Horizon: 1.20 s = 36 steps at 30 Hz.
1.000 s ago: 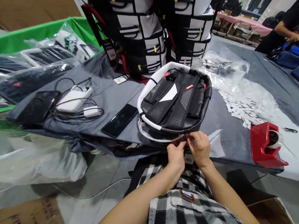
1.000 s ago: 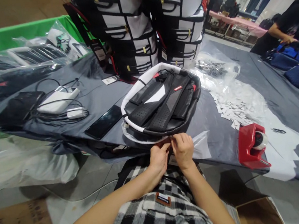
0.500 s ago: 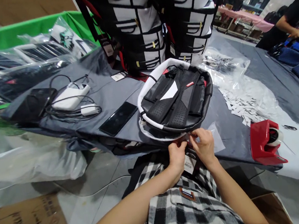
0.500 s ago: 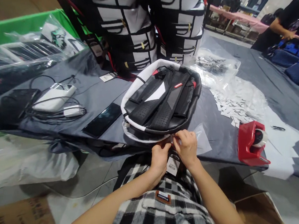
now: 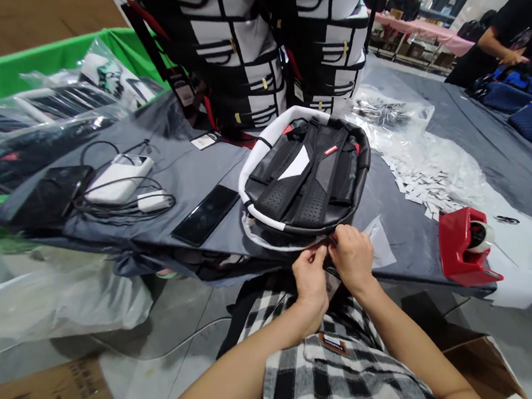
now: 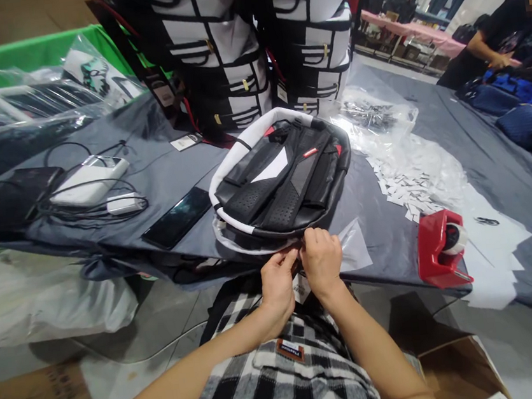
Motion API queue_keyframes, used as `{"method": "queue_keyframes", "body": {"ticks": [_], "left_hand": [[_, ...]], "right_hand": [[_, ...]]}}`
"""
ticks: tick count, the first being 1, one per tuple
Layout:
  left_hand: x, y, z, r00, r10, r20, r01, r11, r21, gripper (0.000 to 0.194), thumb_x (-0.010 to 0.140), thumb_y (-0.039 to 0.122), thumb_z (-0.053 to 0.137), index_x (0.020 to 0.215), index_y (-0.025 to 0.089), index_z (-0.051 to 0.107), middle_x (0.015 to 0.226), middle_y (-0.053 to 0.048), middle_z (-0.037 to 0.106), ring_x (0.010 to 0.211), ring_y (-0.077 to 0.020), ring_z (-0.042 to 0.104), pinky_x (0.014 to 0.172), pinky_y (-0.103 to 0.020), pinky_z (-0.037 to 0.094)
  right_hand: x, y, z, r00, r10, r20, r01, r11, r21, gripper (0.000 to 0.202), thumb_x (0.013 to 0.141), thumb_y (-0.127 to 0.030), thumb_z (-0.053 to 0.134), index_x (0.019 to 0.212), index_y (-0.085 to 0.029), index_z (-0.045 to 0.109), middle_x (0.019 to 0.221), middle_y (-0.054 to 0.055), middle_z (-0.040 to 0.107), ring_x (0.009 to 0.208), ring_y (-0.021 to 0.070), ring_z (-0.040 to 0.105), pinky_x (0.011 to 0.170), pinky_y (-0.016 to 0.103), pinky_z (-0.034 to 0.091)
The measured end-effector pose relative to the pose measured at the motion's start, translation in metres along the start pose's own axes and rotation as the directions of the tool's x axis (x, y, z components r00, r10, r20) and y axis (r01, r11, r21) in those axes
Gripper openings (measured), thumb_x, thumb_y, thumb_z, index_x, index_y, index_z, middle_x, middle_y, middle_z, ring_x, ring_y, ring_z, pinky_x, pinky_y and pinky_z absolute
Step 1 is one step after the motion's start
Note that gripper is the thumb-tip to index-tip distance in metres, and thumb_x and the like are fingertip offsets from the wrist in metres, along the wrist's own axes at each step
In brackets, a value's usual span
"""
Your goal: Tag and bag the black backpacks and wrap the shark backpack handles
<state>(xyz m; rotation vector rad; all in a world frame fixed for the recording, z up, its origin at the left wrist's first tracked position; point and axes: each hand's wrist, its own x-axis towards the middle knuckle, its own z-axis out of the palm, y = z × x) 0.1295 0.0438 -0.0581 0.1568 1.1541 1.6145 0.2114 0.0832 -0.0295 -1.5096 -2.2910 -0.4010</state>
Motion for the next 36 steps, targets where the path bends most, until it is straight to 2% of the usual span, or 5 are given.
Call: {"method": "queue_keyframes", "body": {"ticks": [16, 23, 28, 32, 36], "left_hand": [[-0.001, 0.014, 0.01, 0.996, -0.005, -0.093, 0.011, 0.998, 0.062, 0.02, 0.057, 0.03, 0.08, 0.063, 0.014, 0.07, 0.066, -0.001, 0.069, 0.064, -0.0124, 0.057, 0.065, -0.026, 0.046], [-0.003, 0.023, 0.007, 0.997, -0.005, -0.078, 0.011, 0.996, 0.087, 0.014, 0.054, 0.027, 0.077, 0.059, 0.015, 0.072, 0.067, -0.004, 0.072, 0.066, -0.0148, 0.06, 0.068, -0.028, 0.05], [-0.005, 0.03, 0.012, 0.996, -0.066, -0.063, 0.07, 0.996, 0.057, 0.014, 0.051, 0.026, 0.078, 0.058, 0.015, 0.073, 0.064, -0.004, 0.07, 0.062, -0.0137, 0.059, 0.064, -0.027, 0.048], [-0.009, 0.037, 0.01, 0.998, -0.059, -0.038, 0.062, 0.994, 0.091, 0.017, 0.054, 0.028, 0.081, 0.062, 0.014, 0.075, 0.066, -0.004, 0.071, 0.062, -0.0149, 0.06, 0.064, -0.028, 0.047], [-0.016, 0.04, -0.006, 0.998, 0.031, 0.045, -0.038, 0.988, 0.153, 0.023, 0.059, 0.033, 0.082, 0.072, 0.014, 0.078, 0.076, -0.006, 0.074, 0.073, -0.0176, 0.065, 0.076, -0.03, 0.051]], "right_hand": [[-0.013, -0.008, -0.011, 0.966, -0.258, -0.03, 0.255, 0.964, -0.079, 0.014, 0.099, -0.014, 0.052, 0.089, -0.018, 0.062, 0.081, 0.006, 0.06, 0.079, 0.0225, 0.048, 0.071, 0.035, 0.031], [-0.018, -0.003, -0.009, 0.973, -0.216, -0.079, 0.22, 0.975, 0.038, 0.014, 0.1, -0.014, 0.05, 0.098, -0.018, 0.063, 0.076, 0.003, 0.061, 0.074, 0.0198, 0.051, 0.07, 0.034, 0.031], [-0.026, -0.012, -0.007, 0.981, -0.188, -0.053, 0.192, 0.975, 0.107, 0.024, 0.093, -0.022, 0.052, 0.112, -0.01, 0.06, 0.093, 0.011, 0.062, 0.09, 0.0251, 0.052, 0.079, 0.037, 0.036], [-0.023, -0.012, 0.004, 0.982, -0.137, -0.132, 0.147, 0.987, 0.069, 0.012, 0.093, -0.016, 0.051, 0.094, -0.016, 0.062, 0.082, 0.007, 0.059, 0.083, 0.0231, 0.05, 0.078, 0.036, 0.035], [-0.019, -0.005, 0.008, 0.981, -0.1, -0.164, 0.119, 0.987, 0.11, 0.021, 0.1, -0.019, 0.049, 0.083, -0.02, 0.061, 0.073, 0.002, 0.059, 0.076, 0.0195, 0.051, 0.077, 0.034, 0.033]]}}
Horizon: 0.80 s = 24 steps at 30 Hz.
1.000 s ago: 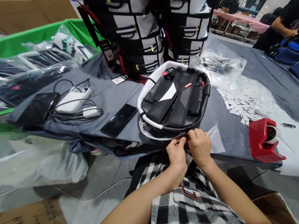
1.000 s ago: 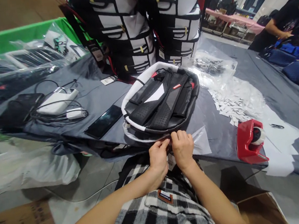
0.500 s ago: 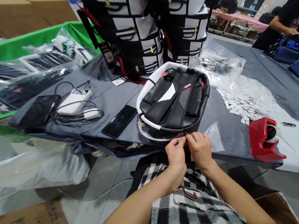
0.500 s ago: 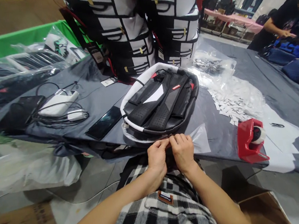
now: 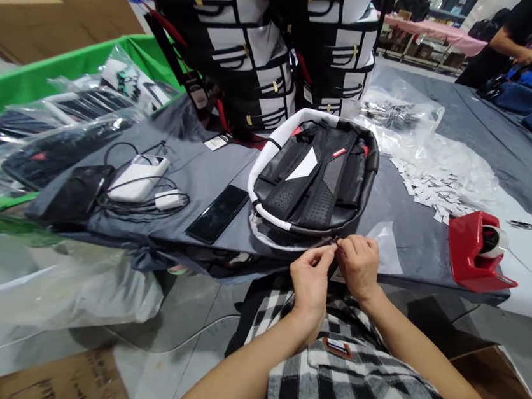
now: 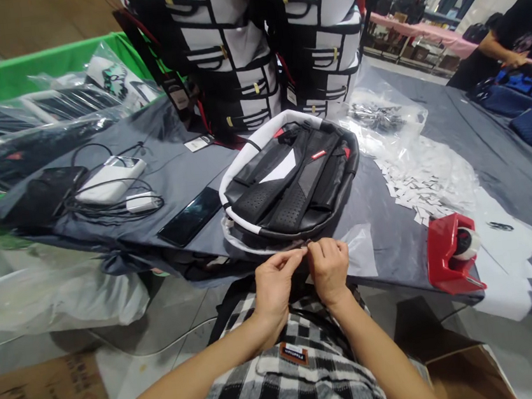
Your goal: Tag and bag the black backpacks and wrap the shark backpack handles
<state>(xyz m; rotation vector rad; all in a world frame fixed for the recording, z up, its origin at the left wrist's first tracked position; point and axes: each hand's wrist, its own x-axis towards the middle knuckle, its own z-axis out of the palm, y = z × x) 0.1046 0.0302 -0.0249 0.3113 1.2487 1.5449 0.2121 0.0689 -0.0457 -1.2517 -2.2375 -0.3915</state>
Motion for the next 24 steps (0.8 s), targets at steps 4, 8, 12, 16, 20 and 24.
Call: {"method": "queue_keyframes", "body": {"ticks": [4, 8, 12, 16, 20, 24], "left_hand": [[0.003, -0.011, -0.005, 0.993, -0.072, 0.089, 0.075, 0.997, -0.033, 0.029, 0.062, 0.037, 0.084, 0.078, 0.014, 0.076, 0.084, -0.007, 0.075, 0.082, -0.0185, 0.067, 0.086, -0.032, 0.05], [0.016, -0.023, 0.009, 0.95, -0.136, 0.28, 0.221, 0.928, -0.299, 0.041, 0.06, 0.046, 0.087, 0.084, 0.014, 0.075, 0.094, -0.009, 0.076, 0.101, -0.0249, 0.068, 0.101, -0.039, 0.047], [0.022, -0.03, 0.014, 0.904, -0.202, 0.377, 0.341, 0.872, -0.35, 0.048, 0.055, 0.044, 0.092, 0.088, 0.013, 0.077, 0.101, -0.012, 0.077, 0.111, -0.0286, 0.067, 0.107, -0.042, 0.044], [0.02, -0.035, 0.008, 0.927, -0.189, 0.323, 0.296, 0.898, -0.324, 0.053, 0.057, 0.045, 0.093, 0.097, 0.014, 0.077, 0.107, -0.012, 0.077, 0.116, -0.0275, 0.066, 0.11, -0.041, 0.043], [0.018, -0.037, 0.006, 0.934, -0.175, 0.313, 0.269, 0.918, -0.29, 0.055, 0.057, 0.046, 0.093, 0.098, 0.015, 0.077, 0.106, -0.011, 0.077, 0.112, -0.026, 0.068, 0.107, -0.04, 0.045], [0.02, -0.032, 0.008, 0.948, -0.202, 0.248, 0.261, 0.936, -0.236, 0.057, 0.05, 0.043, 0.095, 0.096, 0.014, 0.076, 0.101, -0.01, 0.078, 0.101, -0.0251, 0.072, 0.098, -0.038, 0.052]], "right_hand": [[0.003, 0.002, -0.007, 0.996, 0.08, 0.024, -0.083, 0.981, 0.174, 0.022, 0.102, -0.025, 0.052, 0.083, -0.019, 0.061, 0.072, 0.001, 0.064, 0.072, 0.0165, 0.056, 0.075, 0.032, 0.033], [0.01, 0.002, -0.013, 0.969, 0.221, 0.114, -0.247, 0.898, 0.364, 0.025, 0.1, -0.028, 0.053, 0.078, -0.019, 0.063, 0.074, -0.001, 0.069, 0.068, 0.0144, 0.059, 0.073, 0.03, 0.034], [0.016, 0.005, -0.015, 0.879, 0.366, 0.305, -0.476, 0.711, 0.517, 0.029, 0.095, -0.035, 0.055, 0.07, -0.02, 0.061, 0.065, -0.002, 0.065, 0.06, 0.0136, 0.055, 0.066, 0.028, 0.037], [0.015, 0.009, -0.013, 0.799, 0.402, 0.447, -0.6, 0.509, 0.617, 0.032, 0.091, -0.044, 0.056, 0.069, -0.02, 0.06, 0.059, -0.003, 0.058, 0.054, 0.013, 0.05, 0.055, 0.025, 0.037], [0.016, 0.012, -0.01, 0.844, 0.384, 0.375, -0.536, 0.627, 0.565, 0.033, 0.093, -0.042, 0.053, 0.07, -0.021, 0.059, 0.065, -0.001, 0.06, 0.064, 0.0153, 0.054, 0.061, 0.026, 0.041], [0.017, 0.026, -0.015, 0.932, 0.214, 0.294, -0.321, 0.864, 0.387, 0.033, 0.101, -0.04, 0.045, 0.078, -0.021, 0.06, 0.078, 0.002, 0.066, 0.08, 0.018, 0.06, 0.086, 0.034, 0.045]]}}
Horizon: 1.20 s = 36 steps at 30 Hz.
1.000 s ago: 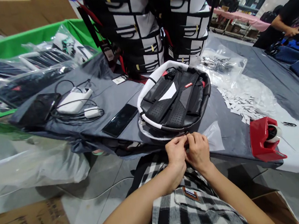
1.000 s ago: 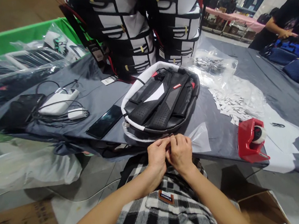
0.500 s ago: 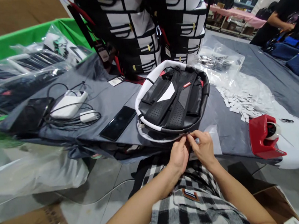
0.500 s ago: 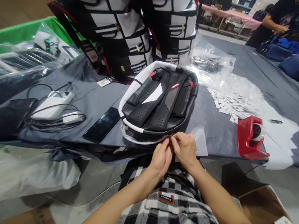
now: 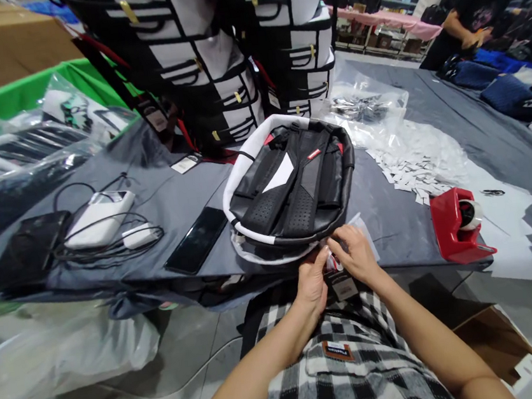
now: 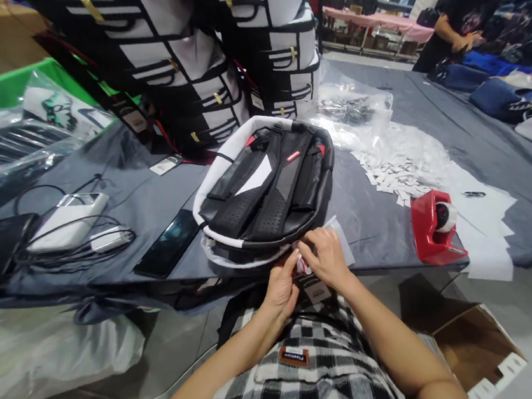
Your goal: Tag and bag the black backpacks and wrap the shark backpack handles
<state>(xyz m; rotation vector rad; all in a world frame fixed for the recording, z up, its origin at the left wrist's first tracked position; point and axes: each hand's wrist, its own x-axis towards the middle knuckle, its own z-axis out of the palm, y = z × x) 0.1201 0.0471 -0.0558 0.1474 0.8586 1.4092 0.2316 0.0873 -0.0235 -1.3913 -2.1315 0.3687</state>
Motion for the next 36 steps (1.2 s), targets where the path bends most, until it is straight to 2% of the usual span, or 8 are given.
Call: {"method": "queue_keyframes", "body": {"ticks": [5, 10, 14, 19, 22, 26, 34, 36], "left_hand": [[0.0, 0.007, 0.004, 0.992, -0.095, -0.084, 0.1, 0.994, 0.053, 0.06, 0.042, 0.044, 0.095, 0.087, 0.011, 0.073, 0.077, -0.007, 0.076, 0.07, -0.0243, 0.074, 0.073, -0.037, 0.059], [-0.004, 0.009, 0.004, 0.973, -0.175, -0.152, 0.189, 0.979, 0.079, 0.051, 0.045, 0.039, 0.094, 0.081, 0.011, 0.071, 0.071, -0.009, 0.075, 0.067, -0.023, 0.074, 0.064, -0.031, 0.059], [-0.003, 0.009, 0.0, 0.971, -0.141, -0.195, 0.178, 0.966, 0.189, 0.041, 0.056, 0.036, 0.09, 0.081, 0.013, 0.069, 0.068, -0.004, 0.072, 0.064, -0.0203, 0.072, 0.065, -0.033, 0.061], [0.0, 0.008, -0.002, 0.972, -0.132, -0.196, 0.189, 0.932, 0.31, 0.037, 0.061, 0.037, 0.086, 0.081, 0.014, 0.065, 0.066, -0.002, 0.071, 0.066, -0.0213, 0.072, 0.071, -0.038, 0.063], [-0.001, 0.007, -0.002, 0.978, -0.116, -0.174, 0.168, 0.931, 0.323, 0.038, 0.059, 0.037, 0.086, 0.081, 0.015, 0.064, 0.065, -0.001, 0.07, 0.067, -0.0226, 0.072, 0.071, -0.041, 0.064], [-0.003, 0.008, 0.001, 0.975, -0.124, -0.183, 0.178, 0.93, 0.322, 0.038, 0.058, 0.036, 0.085, 0.082, 0.015, 0.064, 0.066, -0.001, 0.07, 0.065, -0.0224, 0.072, 0.069, -0.04, 0.065], [-0.007, 0.012, 0.007, 0.977, -0.092, -0.194, 0.152, 0.935, 0.321, 0.038, 0.056, 0.031, 0.084, 0.084, 0.017, 0.063, 0.063, 0.0, 0.07, 0.063, -0.0215, 0.072, 0.064, -0.036, 0.064], [-0.007, 0.013, 0.008, 0.977, -0.099, -0.188, 0.157, 0.932, 0.327, 0.037, 0.056, 0.031, 0.084, 0.083, 0.016, 0.063, 0.064, 0.0, 0.071, 0.064, -0.0213, 0.072, 0.066, -0.036, 0.064]], "right_hand": [[-0.045, 0.012, -0.019, 0.956, -0.141, 0.256, 0.171, 0.98, -0.099, 0.038, 0.108, -0.039, 0.033, 0.091, -0.021, 0.062, 0.077, 0.0, 0.069, 0.072, 0.0146, 0.063, 0.092, 0.034, 0.042], [-0.121, 0.015, -0.035, 0.855, -0.019, 0.519, -0.027, 0.996, 0.082, 0.036, 0.106, -0.038, 0.037, 0.094, -0.022, 0.066, 0.085, 0.003, 0.073, 0.071, 0.0155, 0.065, 0.066, 0.024, 0.045], [-0.134, 0.053, -0.091, 0.912, 0.383, 0.144, -0.405, 0.898, 0.175, 0.033, 0.097, -0.049, 0.052, 0.104, -0.024, 0.071, 0.1, 0.007, 0.075, 0.088, 0.0213, 0.069, 0.078, 0.031, 0.051], [-0.133, 0.136, -0.186, 0.516, 0.655, -0.552, -0.652, 0.718, 0.244, 0.042, 0.079, -0.06, 0.065, 0.08, -0.018, 0.07, 0.078, 0.007, 0.07, 0.073, 0.0194, 0.061, 0.071, 0.032, 0.047], [-0.13, 0.169, -0.201, 0.4, 0.796, -0.454, -0.722, 0.579, 0.379, 0.051, 0.064, -0.067, 0.07, 0.071, -0.016, 0.07, 0.071, 0.006, 0.068, 0.067, 0.0166, 0.055, 0.063, 0.029, 0.043], [-0.121, 0.183, -0.189, 0.395, 0.835, -0.383, -0.723, 0.54, 0.431, 0.06, 0.058, -0.073, 0.07, 0.066, -0.014, 0.069, 0.06, 0.004, 0.063, 0.06, 0.0142, 0.051, 0.057, 0.028, 0.038], [-0.122, 0.158, -0.186, 0.38, 0.774, -0.506, -0.675, 0.606, 0.42, 0.037, 0.066, -0.053, 0.075, 0.067, -0.018, 0.063, 0.067, 0.003, 0.067, 0.065, 0.0154, 0.055, 0.063, 0.028, 0.041], [-0.132, 0.146, -0.178, 0.312, 0.803, -0.508, -0.603, 0.58, 0.547, 0.033, 0.068, -0.047, 0.077, 0.071, -0.019, 0.06, 0.063, 0.001, 0.064, 0.059, 0.013, 0.052, 0.057, 0.025, 0.039]]}}
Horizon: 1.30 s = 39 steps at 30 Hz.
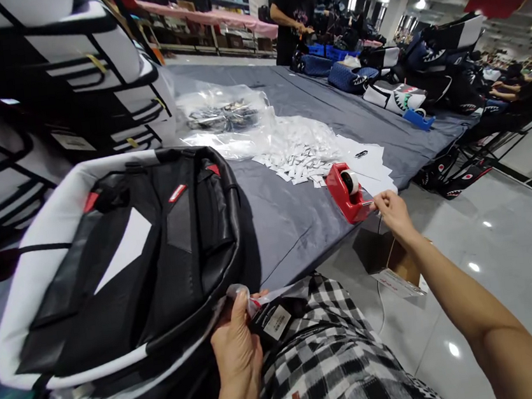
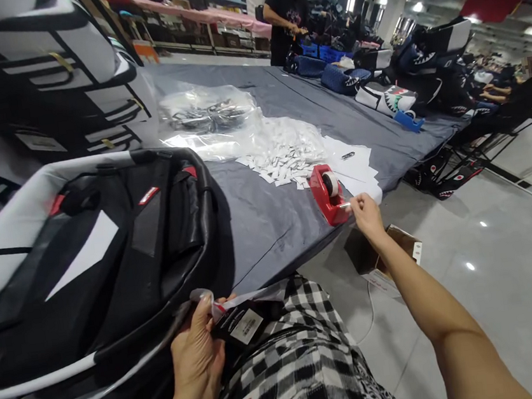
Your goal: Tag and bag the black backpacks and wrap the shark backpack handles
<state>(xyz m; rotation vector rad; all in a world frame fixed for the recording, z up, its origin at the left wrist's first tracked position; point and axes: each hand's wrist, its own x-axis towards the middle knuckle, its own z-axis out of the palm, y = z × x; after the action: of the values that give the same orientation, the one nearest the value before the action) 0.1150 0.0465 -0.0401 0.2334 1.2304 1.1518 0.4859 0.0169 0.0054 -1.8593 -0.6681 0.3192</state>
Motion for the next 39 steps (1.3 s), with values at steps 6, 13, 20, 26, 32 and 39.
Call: {"method": "queue_keyframes", "body": {"ticks": [6, 13, 20, 26, 32, 39], "left_hand": [[0.001, -0.002, 0.004, 1.0, 0.014, -0.017, -0.015, 1.0, -0.028, 0.045, 0.048, 0.035, 0.088, 0.08, 0.015, 0.064, 0.061, -0.002, 0.069, 0.059, -0.022, 0.07, 0.063, -0.036, 0.062], [0.002, -0.007, 0.006, 0.987, 0.137, 0.083, -0.128, 0.986, -0.109, 0.052, 0.048, 0.046, 0.091, 0.081, 0.013, 0.068, 0.067, -0.002, 0.07, 0.062, -0.0191, 0.069, 0.067, -0.032, 0.057], [0.008, -0.012, 0.003, 0.96, 0.265, 0.092, -0.253, 0.96, -0.12, 0.048, 0.057, 0.05, 0.089, 0.08, 0.011, 0.074, 0.081, -0.006, 0.074, 0.081, -0.0222, 0.069, 0.08, -0.033, 0.052], [0.01, -0.015, 0.001, 0.945, 0.309, 0.11, -0.292, 0.945, -0.145, 0.047, 0.058, 0.048, 0.089, 0.086, 0.012, 0.075, 0.092, -0.008, 0.076, 0.091, -0.0239, 0.069, 0.09, -0.037, 0.051], [0.01, -0.021, -0.004, 0.955, 0.266, 0.133, -0.249, 0.96, -0.129, 0.042, 0.064, 0.052, 0.085, 0.067, 0.014, 0.069, 0.067, -0.002, 0.068, 0.076, -0.0195, 0.067, 0.08, -0.032, 0.052], [0.014, -0.02, 0.002, 0.969, 0.247, -0.011, -0.245, 0.953, -0.178, 0.045, 0.062, 0.05, 0.086, 0.084, 0.013, 0.075, 0.08, -0.004, 0.074, 0.068, -0.0158, 0.066, 0.075, -0.03, 0.053]], "right_hand": [[-0.058, 0.008, 0.047, 0.962, 0.242, 0.123, -0.271, 0.879, 0.393, 0.05, 0.076, -0.048, 0.076, 0.068, -0.024, 0.033, 0.05, -0.011, 0.034, 0.044, 0.0064, 0.03, 0.04, 0.017, 0.022], [-0.152, -0.056, 0.138, 0.447, -0.178, 0.877, -0.2, 0.935, 0.291, 0.041, 0.083, -0.054, 0.073, 0.075, -0.021, 0.049, 0.055, -0.009, 0.039, 0.049, 0.0067, 0.032, 0.047, 0.02, 0.029], [-0.151, -0.095, 0.184, 0.144, -0.415, 0.898, 0.474, 0.826, 0.305, 0.032, 0.094, -0.046, 0.059, 0.078, -0.02, 0.053, 0.061, -0.006, 0.052, 0.055, 0.0089, 0.042, 0.056, 0.022, 0.032], [-0.154, -0.092, 0.19, 0.193, -0.407, 0.893, 0.765, 0.632, 0.123, 0.021, 0.094, -0.035, 0.061, 0.079, -0.021, 0.056, 0.064, -0.003, 0.058, 0.058, 0.0116, 0.048, 0.059, 0.023, 0.029], [-0.16, -0.097, 0.191, 0.267, -0.35, 0.898, 0.817, 0.576, -0.019, 0.014, 0.094, -0.031, 0.062, 0.083, -0.022, 0.059, 0.066, -0.002, 0.061, 0.061, 0.0133, 0.054, 0.058, 0.024, 0.026], [-0.146, -0.084, 0.186, 0.153, -0.295, 0.943, 0.555, 0.816, 0.165, 0.018, 0.098, -0.035, 0.049, 0.087, -0.021, 0.054, 0.066, -0.003, 0.062, 0.061, 0.0127, 0.055, 0.063, 0.024, 0.037]]}}
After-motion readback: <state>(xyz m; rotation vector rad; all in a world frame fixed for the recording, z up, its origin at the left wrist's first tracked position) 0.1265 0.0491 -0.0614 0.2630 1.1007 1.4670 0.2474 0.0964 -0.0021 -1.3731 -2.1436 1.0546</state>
